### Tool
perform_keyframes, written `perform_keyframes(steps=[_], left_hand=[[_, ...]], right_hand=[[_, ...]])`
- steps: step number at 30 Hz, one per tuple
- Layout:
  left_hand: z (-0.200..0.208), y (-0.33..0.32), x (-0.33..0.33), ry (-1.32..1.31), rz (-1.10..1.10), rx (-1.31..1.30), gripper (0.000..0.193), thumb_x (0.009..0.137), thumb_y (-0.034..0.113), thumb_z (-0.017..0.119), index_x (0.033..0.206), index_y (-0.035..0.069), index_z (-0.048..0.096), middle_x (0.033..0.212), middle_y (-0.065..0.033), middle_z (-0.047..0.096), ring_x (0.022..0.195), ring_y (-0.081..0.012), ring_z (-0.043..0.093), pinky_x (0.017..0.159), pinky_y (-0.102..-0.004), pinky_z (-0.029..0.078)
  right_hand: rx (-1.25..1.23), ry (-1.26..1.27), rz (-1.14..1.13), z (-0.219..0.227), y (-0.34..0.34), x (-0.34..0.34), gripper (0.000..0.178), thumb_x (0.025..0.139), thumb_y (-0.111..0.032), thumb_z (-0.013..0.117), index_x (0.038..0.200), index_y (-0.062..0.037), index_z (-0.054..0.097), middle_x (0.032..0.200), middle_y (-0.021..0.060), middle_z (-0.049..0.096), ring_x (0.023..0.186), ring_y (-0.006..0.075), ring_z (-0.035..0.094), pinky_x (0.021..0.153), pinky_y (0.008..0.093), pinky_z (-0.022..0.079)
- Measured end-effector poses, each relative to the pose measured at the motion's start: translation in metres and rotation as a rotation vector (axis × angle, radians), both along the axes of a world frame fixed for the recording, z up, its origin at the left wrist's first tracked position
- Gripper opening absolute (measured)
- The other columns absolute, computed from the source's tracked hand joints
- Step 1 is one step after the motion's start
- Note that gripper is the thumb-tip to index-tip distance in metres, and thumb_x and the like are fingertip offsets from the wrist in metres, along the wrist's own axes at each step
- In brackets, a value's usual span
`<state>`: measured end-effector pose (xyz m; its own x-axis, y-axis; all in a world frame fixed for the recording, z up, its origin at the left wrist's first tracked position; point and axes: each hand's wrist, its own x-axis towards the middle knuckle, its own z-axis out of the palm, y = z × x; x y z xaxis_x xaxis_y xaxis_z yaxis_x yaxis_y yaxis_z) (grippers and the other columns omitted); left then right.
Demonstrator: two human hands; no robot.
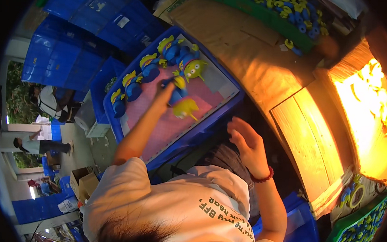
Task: Assembling toy alien figures and placing them into plastic bags and crates.
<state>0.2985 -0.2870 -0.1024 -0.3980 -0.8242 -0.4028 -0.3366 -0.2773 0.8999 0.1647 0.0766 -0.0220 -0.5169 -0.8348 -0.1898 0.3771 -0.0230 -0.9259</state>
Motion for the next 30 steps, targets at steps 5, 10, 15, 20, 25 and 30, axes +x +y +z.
perform_keyframes(steps=[5, 10, 15, 20, 25, 30], left_hand=[[-0.039, -0.102, 0.008, -0.393, 0.211, -0.045, 0.116, 0.065, 0.047, 0.090, 0.153, 0.004, 0.028, 0.147, -0.0197, 0.046, 0.124, -0.0349, 0.057, 0.095, -0.0522, 0.051], [-0.084, -0.175, 0.032, -0.629, 0.322, 0.092, 0.120, 0.068, 0.063, 0.083, 0.156, 0.008, 0.025, 0.158, -0.0119, 0.036, 0.132, -0.0380, 0.050, 0.104, -0.0620, 0.042], [-0.100, -0.175, -0.008, -0.685, 0.208, 0.075, 0.114, 0.070, 0.060, 0.082, 0.155, 0.009, 0.026, 0.154, -0.0172, 0.037, 0.130, -0.0408, 0.050, 0.105, -0.0607, 0.041], [-0.084, -0.173, -0.010, -0.761, 0.150, -0.005, 0.108, 0.073, 0.058, 0.080, 0.154, 0.011, 0.028, 0.150, -0.0226, 0.038, 0.129, -0.0435, 0.049, 0.106, -0.0595, 0.040], [-0.063, -0.140, -0.037, -1.033, 0.215, -0.622, 0.101, 0.076, 0.055, 0.079, 0.153, 0.013, 0.029, 0.147, -0.0280, 0.039, 0.127, -0.0463, 0.048, 0.106, -0.0582, 0.040], [-0.002, -0.004, -0.128, -0.368, -0.063, -1.519, 0.090, 0.081, 0.042, 0.076, 0.152, 0.009, 0.031, 0.148, -0.0280, 0.035, 0.131, -0.0449, 0.042, 0.109, -0.0559, 0.036]], right_hand=[[0.118, -0.025, -0.062, -0.017, 0.065, -0.002, 0.038, 0.103, -0.018, 0.058, 0.135, 0.0029, 0.056, 0.124, 0.0148, 0.067, 0.112, 0.0210, 0.065, 0.093, 0.0333, 0.054], [0.154, -0.147, -0.233, -0.043, 0.117, 0.010, 0.035, 0.104, -0.018, 0.057, 0.133, 0.0012, 0.059, 0.121, 0.0148, 0.068, 0.109, 0.0226, 0.067, 0.091, 0.0342, 0.055], [0.234, -0.163, -0.424, -0.056, 0.174, 0.022, 0.034, 0.104, -0.016, 0.054, 0.134, 0.0001, 0.059, 0.122, 0.0151, 0.068, 0.109, 0.0232, 0.068, 0.090, 0.0340, 0.056], [0.215, -0.201, -0.596, -0.049, 0.229, 0.037, 0.035, 0.105, -0.015, 0.052, 0.135, 0.0011, 0.057, 0.126, 0.0156, 0.066, 0.111, 0.0225, 0.067, 0.091, 0.0328, 0.055], [0.198, -0.167, -0.926, -0.044, 0.327, 0.070, 0.039, 0.106, -0.018, 0.051, 0.140, 0.0002, 0.051, 0.131, 0.0151, 0.064, 0.115, 0.0232, 0.064, 0.095, 0.0344, 0.053], [0.040, -0.219, -1.504, -0.057, 0.463, 0.124, 0.043, 0.108, -0.023, 0.046, 0.144, -0.0013, 0.046, 0.134, 0.0141, 0.060, 0.118, 0.0229, 0.060, 0.100, 0.0359, 0.048]])
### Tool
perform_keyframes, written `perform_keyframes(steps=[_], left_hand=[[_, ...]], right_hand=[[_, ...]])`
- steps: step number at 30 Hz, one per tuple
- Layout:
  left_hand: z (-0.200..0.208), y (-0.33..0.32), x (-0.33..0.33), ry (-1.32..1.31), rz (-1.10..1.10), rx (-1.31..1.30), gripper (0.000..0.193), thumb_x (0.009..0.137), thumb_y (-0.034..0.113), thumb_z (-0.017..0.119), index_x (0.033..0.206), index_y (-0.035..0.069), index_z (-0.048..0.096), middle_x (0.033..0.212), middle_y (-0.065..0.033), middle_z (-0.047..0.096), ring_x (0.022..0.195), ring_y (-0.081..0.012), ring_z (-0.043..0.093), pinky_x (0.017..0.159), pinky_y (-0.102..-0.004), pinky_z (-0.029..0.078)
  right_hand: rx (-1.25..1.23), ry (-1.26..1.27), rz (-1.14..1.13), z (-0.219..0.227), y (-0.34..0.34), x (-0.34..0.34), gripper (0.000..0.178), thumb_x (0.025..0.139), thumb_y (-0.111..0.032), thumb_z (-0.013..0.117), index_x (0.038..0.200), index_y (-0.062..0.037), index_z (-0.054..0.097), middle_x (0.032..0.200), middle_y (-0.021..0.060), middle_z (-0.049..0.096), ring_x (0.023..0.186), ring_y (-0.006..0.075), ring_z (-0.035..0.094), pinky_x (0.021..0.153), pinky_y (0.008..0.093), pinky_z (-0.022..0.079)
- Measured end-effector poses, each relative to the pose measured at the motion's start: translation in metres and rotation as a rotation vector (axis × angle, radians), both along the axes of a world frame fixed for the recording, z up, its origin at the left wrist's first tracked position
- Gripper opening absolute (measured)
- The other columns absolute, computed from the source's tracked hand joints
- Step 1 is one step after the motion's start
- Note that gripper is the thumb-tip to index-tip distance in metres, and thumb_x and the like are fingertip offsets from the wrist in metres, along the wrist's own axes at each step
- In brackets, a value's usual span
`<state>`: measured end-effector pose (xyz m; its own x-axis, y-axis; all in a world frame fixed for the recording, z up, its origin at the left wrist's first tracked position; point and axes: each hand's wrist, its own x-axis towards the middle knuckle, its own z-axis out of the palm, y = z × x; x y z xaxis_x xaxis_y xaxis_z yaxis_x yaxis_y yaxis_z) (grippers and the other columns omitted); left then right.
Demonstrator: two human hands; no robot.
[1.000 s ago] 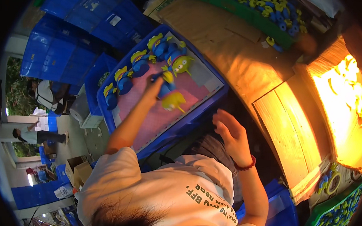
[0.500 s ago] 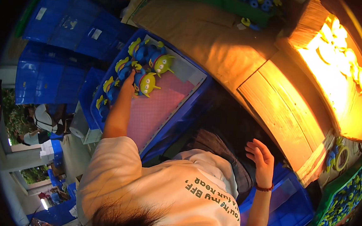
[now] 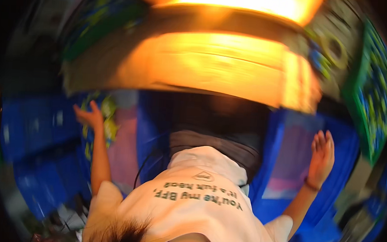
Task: Assembling toy alien figures and placing them into plastic bags and crates.
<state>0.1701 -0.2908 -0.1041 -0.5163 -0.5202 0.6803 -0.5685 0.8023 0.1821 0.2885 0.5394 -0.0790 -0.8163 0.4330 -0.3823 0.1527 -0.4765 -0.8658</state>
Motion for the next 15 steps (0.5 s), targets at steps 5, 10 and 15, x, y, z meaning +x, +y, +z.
perform_keyframes(steps=[5, 10, 15], left_hand=[[0.072, 0.221, -0.071, -0.075, -0.937, -0.166, 0.076, 0.089, 0.024, 0.073, 0.151, 0.003, 0.034, 0.153, -0.0246, 0.028, 0.138, -0.0407, 0.033, 0.114, -0.0528, 0.031], [0.049, 0.354, -0.111, -0.295, -1.546, -0.217, 0.064, 0.093, 0.024, 0.069, 0.147, 0.006, 0.041, 0.151, -0.0234, 0.029, 0.139, -0.0427, 0.031, 0.112, -0.0560, 0.033], [0.027, 0.429, -0.119, -0.664, -1.644, -0.183, 0.057, 0.098, 0.031, 0.061, 0.145, 0.004, 0.045, 0.151, -0.0259, 0.032, 0.139, -0.0442, 0.033, 0.114, -0.0544, 0.028]], right_hand=[[0.130, -0.013, -0.563, -0.082, 0.102, 0.078, 0.034, 0.102, -0.016, 0.054, 0.132, 0.0003, 0.055, 0.119, 0.0144, 0.065, 0.103, 0.0242, 0.065, 0.091, 0.0351, 0.052], [-0.166, -0.186, -0.784, -0.225, 0.126, 0.171, 0.016, 0.096, -0.010, 0.061, 0.109, -0.0008, 0.062, 0.096, 0.0106, 0.065, 0.084, 0.0213, 0.064, 0.074, 0.0331, 0.054], [0.062, -0.483, -0.570, -0.345, 0.096, 0.195, 0.023, 0.093, -0.019, 0.066, 0.108, -0.0016, 0.062, 0.094, 0.0133, 0.065, 0.085, 0.0280, 0.064, 0.078, 0.0365, 0.054]])
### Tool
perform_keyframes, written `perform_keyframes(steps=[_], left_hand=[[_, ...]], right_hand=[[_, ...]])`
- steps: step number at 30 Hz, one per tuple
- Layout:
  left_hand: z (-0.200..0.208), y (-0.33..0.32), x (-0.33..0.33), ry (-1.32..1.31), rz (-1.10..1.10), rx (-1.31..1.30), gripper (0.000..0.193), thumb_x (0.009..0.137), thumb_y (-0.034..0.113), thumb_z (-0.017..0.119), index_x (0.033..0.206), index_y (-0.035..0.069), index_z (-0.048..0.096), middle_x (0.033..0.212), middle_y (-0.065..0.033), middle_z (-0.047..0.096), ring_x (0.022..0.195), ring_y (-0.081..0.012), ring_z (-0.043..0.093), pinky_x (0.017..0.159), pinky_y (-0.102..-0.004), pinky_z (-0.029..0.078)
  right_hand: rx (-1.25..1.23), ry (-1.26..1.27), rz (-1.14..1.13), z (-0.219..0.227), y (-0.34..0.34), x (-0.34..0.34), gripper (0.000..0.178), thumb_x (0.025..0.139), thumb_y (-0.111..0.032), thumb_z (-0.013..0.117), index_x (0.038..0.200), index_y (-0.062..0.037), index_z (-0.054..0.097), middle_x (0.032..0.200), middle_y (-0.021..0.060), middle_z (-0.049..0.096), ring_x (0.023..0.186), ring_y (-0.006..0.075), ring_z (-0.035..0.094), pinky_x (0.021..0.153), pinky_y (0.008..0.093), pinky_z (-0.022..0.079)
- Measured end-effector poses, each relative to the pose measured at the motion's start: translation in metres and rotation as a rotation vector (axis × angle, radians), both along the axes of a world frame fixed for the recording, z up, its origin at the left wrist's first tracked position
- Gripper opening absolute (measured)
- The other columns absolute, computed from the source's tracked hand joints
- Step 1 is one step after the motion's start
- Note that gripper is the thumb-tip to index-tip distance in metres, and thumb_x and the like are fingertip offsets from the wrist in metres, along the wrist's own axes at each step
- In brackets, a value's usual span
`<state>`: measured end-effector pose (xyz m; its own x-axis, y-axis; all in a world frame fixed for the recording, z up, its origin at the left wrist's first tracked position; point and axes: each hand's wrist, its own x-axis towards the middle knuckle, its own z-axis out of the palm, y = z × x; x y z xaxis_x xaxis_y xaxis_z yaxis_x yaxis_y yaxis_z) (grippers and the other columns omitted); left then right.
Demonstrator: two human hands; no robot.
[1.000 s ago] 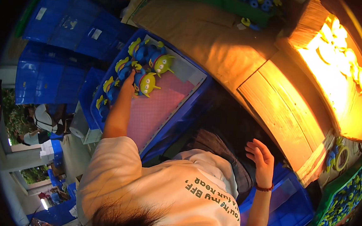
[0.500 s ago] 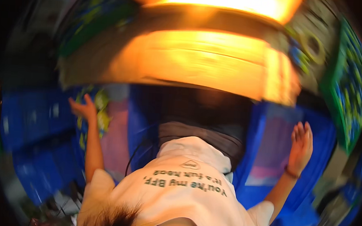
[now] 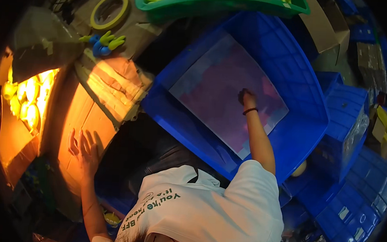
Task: Assembling toy alien figures and placing them into plastic bags and crates.
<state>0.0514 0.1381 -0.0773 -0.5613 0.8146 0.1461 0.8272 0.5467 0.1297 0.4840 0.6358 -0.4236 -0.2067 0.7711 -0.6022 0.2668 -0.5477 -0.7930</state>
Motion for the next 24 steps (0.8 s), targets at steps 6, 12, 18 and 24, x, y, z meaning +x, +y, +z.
perform_keyframes(steps=[6, 12, 18, 24], left_hand=[[-0.003, 0.005, 0.001, -0.082, 0.064, -0.034, 0.060, 0.099, 0.038, 0.052, 0.146, 0.001, 0.045, 0.151, -0.0276, 0.036, 0.139, -0.0406, 0.037, 0.113, -0.0507, 0.026], [-0.003, 0.009, 0.000, -0.103, 0.076, -0.028, 0.059, 0.098, 0.035, 0.052, 0.146, 0.001, 0.046, 0.149, -0.0273, 0.039, 0.136, -0.0404, 0.040, 0.113, -0.0504, 0.026], [0.000, 0.013, 0.001, -0.096, 0.038, 0.012, 0.055, 0.095, 0.023, 0.058, 0.144, 0.002, 0.048, 0.147, -0.0258, 0.041, 0.134, -0.0404, 0.042, 0.112, -0.0514, 0.027], [0.006, 0.024, 0.013, 0.006, 0.002, 0.128, 0.056, 0.087, 0.009, 0.069, 0.141, 0.005, 0.051, 0.142, -0.0198, 0.047, 0.132, -0.0392, 0.043, 0.112, -0.0512, 0.031]], right_hand=[[0.621, -0.793, 1.231, 0.025, -0.142, -0.067, 0.108, 0.072, -0.040, 0.083, 0.158, -0.0119, 0.023, 0.158, 0.0284, 0.022, 0.146, 0.0484, 0.019, 0.111, 0.0657, 0.027], [0.902, -0.877, 1.379, -0.026, -0.207, -0.065, 0.099, 0.080, -0.027, 0.073, 0.160, -0.0166, 0.016, 0.163, 0.0294, 0.007, 0.151, 0.0505, 0.000, 0.110, 0.0768, 0.013], [0.629, -0.583, 1.153, 0.000, -0.173, -0.027, 0.048, 0.090, -0.015, 0.058, 0.137, -0.0071, 0.049, 0.133, 0.0281, 0.051, 0.123, 0.0462, 0.050, 0.101, 0.0546, 0.044], [0.578, -0.457, 0.380, 0.100, -0.086, 0.045, 0.023, 0.096, -0.017, 0.059, 0.089, 0.0028, 0.069, 0.079, 0.0211, 0.069, 0.079, 0.0346, 0.067, 0.072, 0.0417, 0.052]])
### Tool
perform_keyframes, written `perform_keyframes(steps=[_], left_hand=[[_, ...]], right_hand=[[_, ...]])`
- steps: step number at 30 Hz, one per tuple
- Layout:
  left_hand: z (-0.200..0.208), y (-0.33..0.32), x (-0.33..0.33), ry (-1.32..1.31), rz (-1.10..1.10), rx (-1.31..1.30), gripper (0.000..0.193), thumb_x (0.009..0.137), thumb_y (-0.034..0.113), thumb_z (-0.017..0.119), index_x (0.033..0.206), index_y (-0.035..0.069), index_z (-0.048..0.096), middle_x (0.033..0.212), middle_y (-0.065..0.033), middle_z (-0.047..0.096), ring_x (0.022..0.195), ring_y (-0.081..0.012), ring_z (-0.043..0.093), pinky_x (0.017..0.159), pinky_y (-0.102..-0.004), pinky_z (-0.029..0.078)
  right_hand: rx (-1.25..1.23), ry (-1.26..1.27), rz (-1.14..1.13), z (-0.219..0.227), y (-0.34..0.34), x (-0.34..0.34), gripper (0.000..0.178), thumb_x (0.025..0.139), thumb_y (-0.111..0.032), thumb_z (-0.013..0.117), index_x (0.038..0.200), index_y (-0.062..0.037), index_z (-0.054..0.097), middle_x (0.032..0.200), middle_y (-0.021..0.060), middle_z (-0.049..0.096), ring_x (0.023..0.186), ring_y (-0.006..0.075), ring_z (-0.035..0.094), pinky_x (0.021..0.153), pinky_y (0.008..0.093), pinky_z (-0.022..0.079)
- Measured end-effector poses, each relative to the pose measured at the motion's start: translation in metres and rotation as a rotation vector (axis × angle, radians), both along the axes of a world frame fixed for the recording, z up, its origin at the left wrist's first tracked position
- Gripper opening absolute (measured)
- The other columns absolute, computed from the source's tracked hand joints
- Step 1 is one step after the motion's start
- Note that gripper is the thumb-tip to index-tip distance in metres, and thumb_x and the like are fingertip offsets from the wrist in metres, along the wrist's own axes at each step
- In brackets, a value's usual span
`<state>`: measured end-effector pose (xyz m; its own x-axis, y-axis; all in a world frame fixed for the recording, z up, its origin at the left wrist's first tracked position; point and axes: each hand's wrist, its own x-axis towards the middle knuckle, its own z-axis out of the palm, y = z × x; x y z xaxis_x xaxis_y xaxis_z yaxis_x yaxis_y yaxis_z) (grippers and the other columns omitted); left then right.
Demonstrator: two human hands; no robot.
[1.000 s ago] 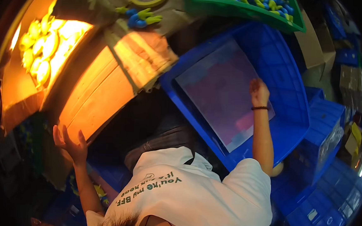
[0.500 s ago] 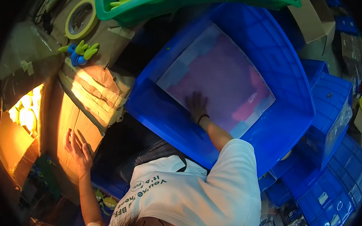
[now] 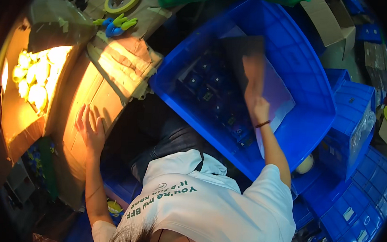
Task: Assembling toy alien figures and placing them into plastic bags and crates.
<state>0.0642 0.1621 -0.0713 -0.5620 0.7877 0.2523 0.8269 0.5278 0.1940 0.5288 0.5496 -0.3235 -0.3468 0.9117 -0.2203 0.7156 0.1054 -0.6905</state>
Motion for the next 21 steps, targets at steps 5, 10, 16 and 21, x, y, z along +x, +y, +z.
perform_keyframes(steps=[5, 10, 16, 21], left_hand=[[0.031, 0.037, 0.056, -0.093, -0.185, 0.202, 0.058, 0.084, 0.006, 0.072, 0.139, 0.003, 0.053, 0.140, -0.0182, 0.050, 0.132, -0.0372, 0.044, 0.111, -0.0489, 0.035], [0.070, 0.072, 0.145, -0.819, -0.404, 0.377, 0.089, 0.083, 0.019, 0.080, 0.155, 0.001, 0.029, 0.150, -0.0194, 0.041, 0.139, -0.0333, 0.040, 0.114, -0.0441, 0.035], [0.088, 0.047, 0.182, -1.080, -0.309, 0.593, 0.094, 0.084, -0.002, 0.070, 0.159, 0.002, 0.012, 0.150, -0.0269, 0.040, 0.138, -0.0338, 0.046, 0.112, -0.0376, 0.040], [0.095, 0.000, 0.157, -0.767, -0.263, 0.914, 0.071, 0.090, -0.012, 0.051, 0.155, 0.007, 0.032, 0.143, -0.0254, 0.053, 0.126, -0.0362, 0.059, 0.103, -0.0362, 0.047]], right_hand=[[-0.450, 0.918, -0.528, 0.151, 0.000, 0.004, 0.032, 0.105, -0.019, 0.050, 0.122, 0.0060, 0.059, 0.119, 0.0136, 0.065, 0.106, 0.0260, 0.064, 0.095, 0.0366, 0.052], [-0.334, 1.141, -0.373, 0.309, -0.109, -0.124, 0.034, 0.106, -0.023, 0.051, 0.127, 0.0025, 0.058, 0.120, 0.0107, 0.066, 0.109, 0.0224, 0.064, 0.097, 0.0356, 0.051], [-0.199, 0.961, 0.228, 0.334, -0.219, -0.205, 0.028, 0.106, -0.018, 0.052, 0.119, 0.0034, 0.064, 0.112, 0.0085, 0.067, 0.102, 0.0131, 0.058, 0.086, 0.0321, 0.049], [0.261, 1.046, 0.854, 0.352, -0.255, -0.248, 0.039, 0.106, -0.018, 0.046, 0.133, 0.0078, 0.056, 0.132, 0.0233, 0.059, 0.125, 0.0317, 0.055, 0.104, 0.0416, 0.044]])
